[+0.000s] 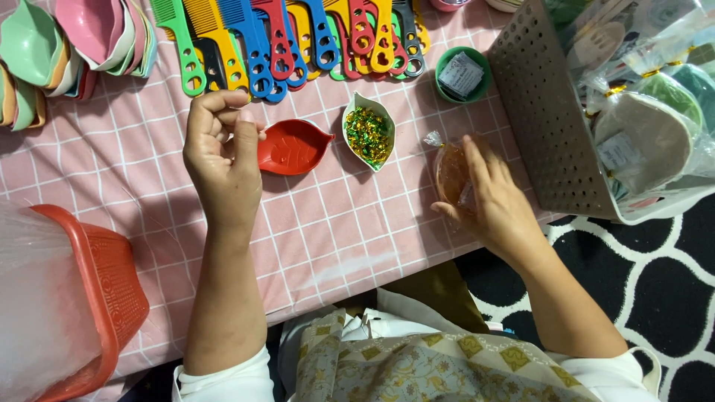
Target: The person packages small colorful objects into plastic bags by hand, placing one item in each bag and then sealing it with a small adhesive strip before placing the finished packages into a grey basket.
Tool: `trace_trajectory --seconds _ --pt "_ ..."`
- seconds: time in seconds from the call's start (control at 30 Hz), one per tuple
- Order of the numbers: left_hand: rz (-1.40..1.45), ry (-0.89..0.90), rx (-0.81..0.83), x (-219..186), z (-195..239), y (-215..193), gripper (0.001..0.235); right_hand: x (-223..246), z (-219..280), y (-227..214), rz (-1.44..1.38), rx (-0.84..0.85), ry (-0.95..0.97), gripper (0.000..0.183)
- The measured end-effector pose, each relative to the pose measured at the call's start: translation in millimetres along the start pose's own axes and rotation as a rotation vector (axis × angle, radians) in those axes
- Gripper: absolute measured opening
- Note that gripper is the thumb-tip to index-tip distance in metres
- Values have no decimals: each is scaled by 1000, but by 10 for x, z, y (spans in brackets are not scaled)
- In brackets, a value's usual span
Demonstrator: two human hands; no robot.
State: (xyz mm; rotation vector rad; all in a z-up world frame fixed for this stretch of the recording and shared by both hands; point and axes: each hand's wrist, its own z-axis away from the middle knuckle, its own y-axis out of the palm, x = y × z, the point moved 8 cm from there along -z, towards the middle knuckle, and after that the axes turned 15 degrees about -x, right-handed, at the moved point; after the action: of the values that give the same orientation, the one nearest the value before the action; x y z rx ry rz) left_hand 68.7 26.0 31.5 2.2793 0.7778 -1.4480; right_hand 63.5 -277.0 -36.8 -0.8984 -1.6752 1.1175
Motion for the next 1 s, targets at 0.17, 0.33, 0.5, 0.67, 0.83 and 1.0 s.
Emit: trace_trajectory --seconds 0.17,0.33,0.5,0.67,0.83,1.0 --pt "1 4 17 41 5 47 10 -58 37 -50 19 -128 6 90" --pt "-2 15 43 17 25 80 10 182 213 -937 -84 -542 -209 75" --pt "-102 -27 42 11 31 75 8 -168 366 -1653 188 -629 -255 77" --pt "-109 -37 51 4 37 82 9 -273 312 -1683 335 -469 -213 71" --pt "-107 -43 49 15 29 82 10 -418 356 -1620 327 -377 -229 63" --pt "-112 -50 65 36 37 93 9 -600 379 -1510 416 -444 -201 68"
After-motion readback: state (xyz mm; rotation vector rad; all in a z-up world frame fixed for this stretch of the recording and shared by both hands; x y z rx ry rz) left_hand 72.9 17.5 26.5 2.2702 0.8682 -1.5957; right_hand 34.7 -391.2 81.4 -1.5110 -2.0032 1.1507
